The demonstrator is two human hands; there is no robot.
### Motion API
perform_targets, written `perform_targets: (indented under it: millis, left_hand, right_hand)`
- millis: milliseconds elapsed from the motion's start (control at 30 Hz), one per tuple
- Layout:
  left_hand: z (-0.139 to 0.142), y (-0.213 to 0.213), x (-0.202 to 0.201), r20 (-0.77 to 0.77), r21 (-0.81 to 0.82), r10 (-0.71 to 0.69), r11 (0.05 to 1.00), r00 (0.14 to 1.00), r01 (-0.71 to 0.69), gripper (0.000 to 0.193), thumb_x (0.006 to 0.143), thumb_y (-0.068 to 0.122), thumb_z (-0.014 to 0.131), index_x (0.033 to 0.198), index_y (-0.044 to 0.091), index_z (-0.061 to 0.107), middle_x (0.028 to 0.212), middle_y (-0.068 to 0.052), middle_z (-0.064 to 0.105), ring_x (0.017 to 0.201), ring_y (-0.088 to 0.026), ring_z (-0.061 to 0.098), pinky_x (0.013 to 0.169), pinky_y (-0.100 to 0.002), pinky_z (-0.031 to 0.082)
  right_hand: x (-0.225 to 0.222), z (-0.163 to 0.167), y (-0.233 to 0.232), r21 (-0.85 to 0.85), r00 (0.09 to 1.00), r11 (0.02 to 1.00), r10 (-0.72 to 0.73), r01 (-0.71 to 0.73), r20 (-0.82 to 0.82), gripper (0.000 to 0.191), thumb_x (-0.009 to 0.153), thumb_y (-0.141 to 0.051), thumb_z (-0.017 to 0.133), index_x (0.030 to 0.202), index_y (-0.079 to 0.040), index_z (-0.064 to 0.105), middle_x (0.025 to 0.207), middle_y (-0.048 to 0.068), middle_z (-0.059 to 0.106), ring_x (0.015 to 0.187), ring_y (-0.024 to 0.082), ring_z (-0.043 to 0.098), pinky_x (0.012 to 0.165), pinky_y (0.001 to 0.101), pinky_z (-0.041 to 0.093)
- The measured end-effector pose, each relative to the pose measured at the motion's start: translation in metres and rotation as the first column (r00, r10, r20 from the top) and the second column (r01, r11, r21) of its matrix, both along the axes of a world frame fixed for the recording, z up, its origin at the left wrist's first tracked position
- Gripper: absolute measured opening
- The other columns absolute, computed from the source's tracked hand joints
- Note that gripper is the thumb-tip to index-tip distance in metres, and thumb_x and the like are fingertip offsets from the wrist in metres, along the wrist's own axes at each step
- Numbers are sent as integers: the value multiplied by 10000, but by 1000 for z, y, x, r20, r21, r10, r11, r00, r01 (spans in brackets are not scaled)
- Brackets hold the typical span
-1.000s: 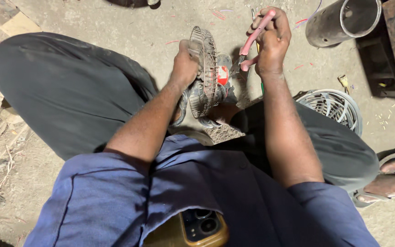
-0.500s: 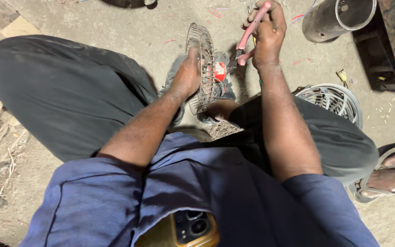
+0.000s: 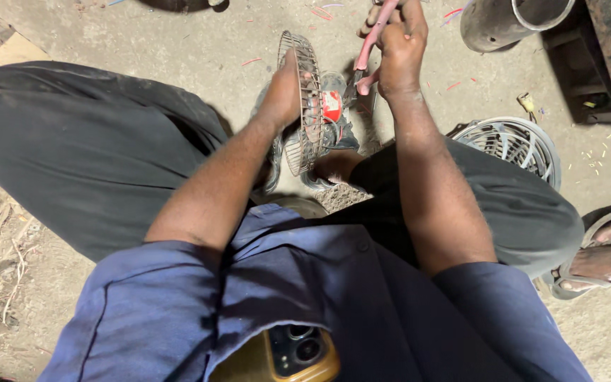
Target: The person sits on the floor and uses pliers to repeatedly bend and adjust the metal wires of a fan cage. The person holds the fan cage between their feet and manipulates the wires with pliers throughout the clip.
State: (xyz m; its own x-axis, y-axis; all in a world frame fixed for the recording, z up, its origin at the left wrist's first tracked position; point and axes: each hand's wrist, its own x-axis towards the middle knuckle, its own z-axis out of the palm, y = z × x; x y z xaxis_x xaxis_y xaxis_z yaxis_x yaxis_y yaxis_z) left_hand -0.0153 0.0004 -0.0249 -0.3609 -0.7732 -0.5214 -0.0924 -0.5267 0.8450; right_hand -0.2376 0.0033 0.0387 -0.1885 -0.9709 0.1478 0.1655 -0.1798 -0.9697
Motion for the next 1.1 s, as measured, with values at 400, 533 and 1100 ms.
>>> perform_targets:
  millis: [400,533,1100]
  left_hand:
    - [-23,-25,-9,51,-63,-92,993,994,95,461,1120,390,250,1301,31,476,1015,-80,625,840,-190,578,790,-360,547]
    - [-22,-26,-12,-77,-137,-118,985,990,106,400,1049,245,385,1363,-1,417,1058,-105,615,909,-193,628,778,-379,597]
    - [-30,-17,-16,-324,332,305,923,896,-195,552,1073,535,412,941,42,622,650,0,544,510,-125,498,480,-291,435]
  right_hand:
    - [6,6,-1,20,1000,1000,14,-14,-8,311,885,11,427,1166,34,559,1018,115,630,884,198,612,826,334,550]
    - [9,7,-2,-4,999,999,37,-37,-34,336,886,26,428,1193,34,563,1016,113,625,900,197,606,855,330,550]
    - [4,4,-5,18,999,999,51,-51,18,235,890,49,425,1093,25,542,1009,126,614,903,213,599,809,337,527]
